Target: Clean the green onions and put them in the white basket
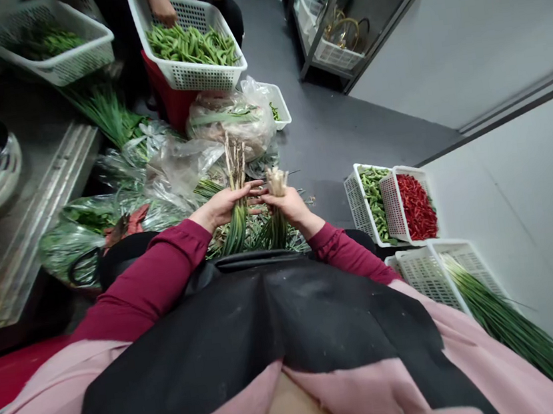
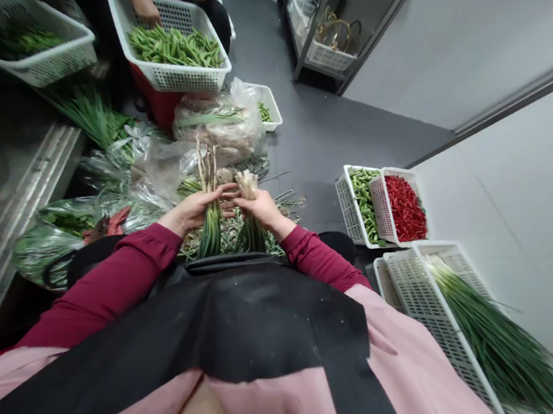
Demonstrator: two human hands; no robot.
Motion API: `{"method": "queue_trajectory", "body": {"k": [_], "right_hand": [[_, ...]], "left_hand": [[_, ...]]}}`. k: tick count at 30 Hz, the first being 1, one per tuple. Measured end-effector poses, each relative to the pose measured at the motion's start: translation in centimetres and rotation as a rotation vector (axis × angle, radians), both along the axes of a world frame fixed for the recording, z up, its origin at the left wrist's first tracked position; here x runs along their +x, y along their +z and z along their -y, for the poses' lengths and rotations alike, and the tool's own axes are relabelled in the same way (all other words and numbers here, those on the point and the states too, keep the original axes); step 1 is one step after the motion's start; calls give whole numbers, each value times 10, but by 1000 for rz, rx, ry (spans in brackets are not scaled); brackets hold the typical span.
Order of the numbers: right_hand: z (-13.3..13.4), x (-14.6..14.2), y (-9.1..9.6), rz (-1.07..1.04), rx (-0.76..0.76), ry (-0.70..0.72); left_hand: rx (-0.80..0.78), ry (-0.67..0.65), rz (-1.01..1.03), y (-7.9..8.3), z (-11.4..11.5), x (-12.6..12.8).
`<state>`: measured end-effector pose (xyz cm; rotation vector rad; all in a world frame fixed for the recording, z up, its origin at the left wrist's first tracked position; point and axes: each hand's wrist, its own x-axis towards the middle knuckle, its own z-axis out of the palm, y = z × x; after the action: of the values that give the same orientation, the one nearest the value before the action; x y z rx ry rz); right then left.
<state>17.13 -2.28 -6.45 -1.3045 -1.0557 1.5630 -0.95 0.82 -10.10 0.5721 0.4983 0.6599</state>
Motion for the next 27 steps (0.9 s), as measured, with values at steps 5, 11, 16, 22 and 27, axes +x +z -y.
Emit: {"method": "queue_trajectory", "body": {"k": [5, 11, 16, 22, 27], "right_hand": [[-3, -23, -14, 44, -36, 40], [-6, -4, -18, -62, -109, -31], [-1, 0, -23, -113, -104, -65], [5, -6, -20, -116, -61, -32], [9, -3, -16, -140, -24, -2]], "left_hand": [[-100, 42, -116, 2, 3, 7], [-3, 49, -158, 5, -1, -5], [112, 81, -262, 4, 7, 1], [203, 84, -296, 17, 17, 9], [132, 14, -262, 16, 16, 5]]}}
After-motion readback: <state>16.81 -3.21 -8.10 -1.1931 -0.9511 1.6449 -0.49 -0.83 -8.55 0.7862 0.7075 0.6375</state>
